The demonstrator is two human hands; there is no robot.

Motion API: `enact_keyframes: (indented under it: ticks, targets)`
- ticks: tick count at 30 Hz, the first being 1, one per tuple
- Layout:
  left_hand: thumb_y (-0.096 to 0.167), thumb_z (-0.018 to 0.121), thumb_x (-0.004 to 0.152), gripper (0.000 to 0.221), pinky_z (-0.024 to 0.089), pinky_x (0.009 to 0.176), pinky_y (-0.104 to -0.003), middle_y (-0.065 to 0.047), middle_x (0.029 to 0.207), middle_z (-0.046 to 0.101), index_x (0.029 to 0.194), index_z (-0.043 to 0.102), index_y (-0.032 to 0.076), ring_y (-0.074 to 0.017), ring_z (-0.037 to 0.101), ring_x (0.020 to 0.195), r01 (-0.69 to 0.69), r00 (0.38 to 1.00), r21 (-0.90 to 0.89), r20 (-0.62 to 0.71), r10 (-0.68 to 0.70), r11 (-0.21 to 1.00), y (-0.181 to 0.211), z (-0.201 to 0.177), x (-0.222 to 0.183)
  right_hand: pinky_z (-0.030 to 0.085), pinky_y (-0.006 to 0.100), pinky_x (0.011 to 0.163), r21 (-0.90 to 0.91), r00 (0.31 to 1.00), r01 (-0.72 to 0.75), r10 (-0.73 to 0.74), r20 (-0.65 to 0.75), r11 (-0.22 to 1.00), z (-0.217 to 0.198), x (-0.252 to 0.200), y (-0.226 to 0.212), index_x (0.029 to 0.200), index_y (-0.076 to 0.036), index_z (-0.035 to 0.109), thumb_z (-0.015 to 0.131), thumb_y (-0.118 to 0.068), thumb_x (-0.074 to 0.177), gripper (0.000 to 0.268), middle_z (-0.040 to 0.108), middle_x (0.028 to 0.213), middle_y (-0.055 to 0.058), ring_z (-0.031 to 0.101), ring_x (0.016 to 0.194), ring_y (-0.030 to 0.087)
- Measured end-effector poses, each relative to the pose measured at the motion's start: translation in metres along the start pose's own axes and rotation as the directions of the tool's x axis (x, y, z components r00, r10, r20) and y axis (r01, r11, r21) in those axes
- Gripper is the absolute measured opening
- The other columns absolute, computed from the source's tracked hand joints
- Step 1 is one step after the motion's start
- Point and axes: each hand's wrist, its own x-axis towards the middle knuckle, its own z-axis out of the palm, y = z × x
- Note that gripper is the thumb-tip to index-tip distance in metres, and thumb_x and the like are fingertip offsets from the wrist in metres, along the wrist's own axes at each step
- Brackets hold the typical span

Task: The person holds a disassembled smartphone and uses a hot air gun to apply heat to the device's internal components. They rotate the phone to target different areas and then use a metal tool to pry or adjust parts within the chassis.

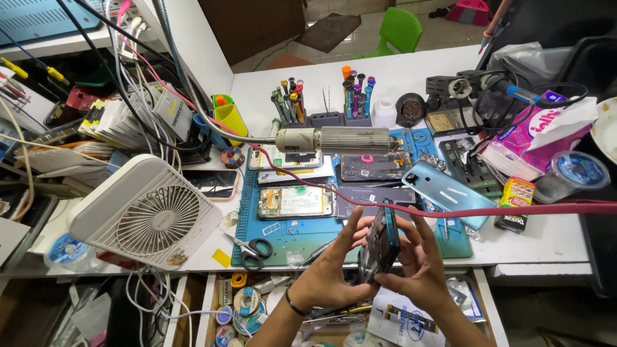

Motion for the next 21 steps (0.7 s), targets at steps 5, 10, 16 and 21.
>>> enact_keyframes:
  ticks: [5, 10, 16, 21]
  targets:
    - [0.019, 0.077, 0.078, 0.116, 0.051, 0.109, -0.044, -0.018, 0.163, 0.039, 0.164, -0.002, 0.02, -0.0366, 0.051, 0.142, 0.09, 0.996, 0.062, -0.017, -0.09, 0.994, -0.002, -0.01, 0.01, 0.064, 0.048, 0.091, 0.22, 0.997, -0.069, 0.076, -0.027, 0.973, 0.015, 0.026, -0.01, 0.164, -0.018, 0.011, 0.091, -0.009, 0.071, 0.123, 0.05, 0.144, 0.04, 0.071, 0.114, 0.036]
    - [0.034, 0.067, 0.075, 0.111, 0.055, 0.101, -0.042, -0.019, 0.159, 0.046, 0.164, 0.002, 0.023, -0.0406, 0.055, 0.138, 0.343, 0.939, 0.09, -0.019, -0.343, 0.935, 0.007, -0.021, 0.022, 0.064, 0.047, 0.082, 0.224, 0.948, -0.252, 0.287, -0.14, 0.941, 0.036, 0.046, -0.027, 0.164, -0.017, 0.008, 0.088, -0.026, 0.069, 0.124, 0.045, 0.153, 0.03, 0.071, 0.107, 0.03]
    - [0.048, 0.072, 0.07, 0.119, 0.06, 0.096, -0.038, -0.013, 0.158, 0.048, 0.164, 0.004, 0.024, -0.0346, 0.056, 0.138, 0.532, 0.846, -0.051, 0.0, -0.533, 0.845, -0.007, -0.036, 0.03, 0.059, 0.051, 0.09, 0.235, 0.781, -0.503, 0.554, -0.287, 0.831, 0.045, 0.061, -0.023, 0.163, -0.026, 0.023, 0.08, -0.031, 0.061, 0.116, 0.04, 0.162, 0.025, 0.062, 0.129, 0.039]
    - [0.05, 0.072, 0.069, 0.122, 0.061, 0.096, -0.041, -0.016, 0.16, 0.044, 0.165, 0.001, 0.026, -0.0381, 0.054, 0.139, 0.573, 0.819, -0.073, 0.023, -0.573, 0.816, -0.011, -0.047, 0.038, 0.059, 0.043, 0.082, 0.225, 0.723, -0.567, 0.609, -0.326, 0.793, 0.051, 0.075, -0.024, 0.163, -0.026, 0.026, 0.075, -0.025, 0.066, 0.108, 0.052, 0.155, 0.021, 0.066, 0.122, 0.034]
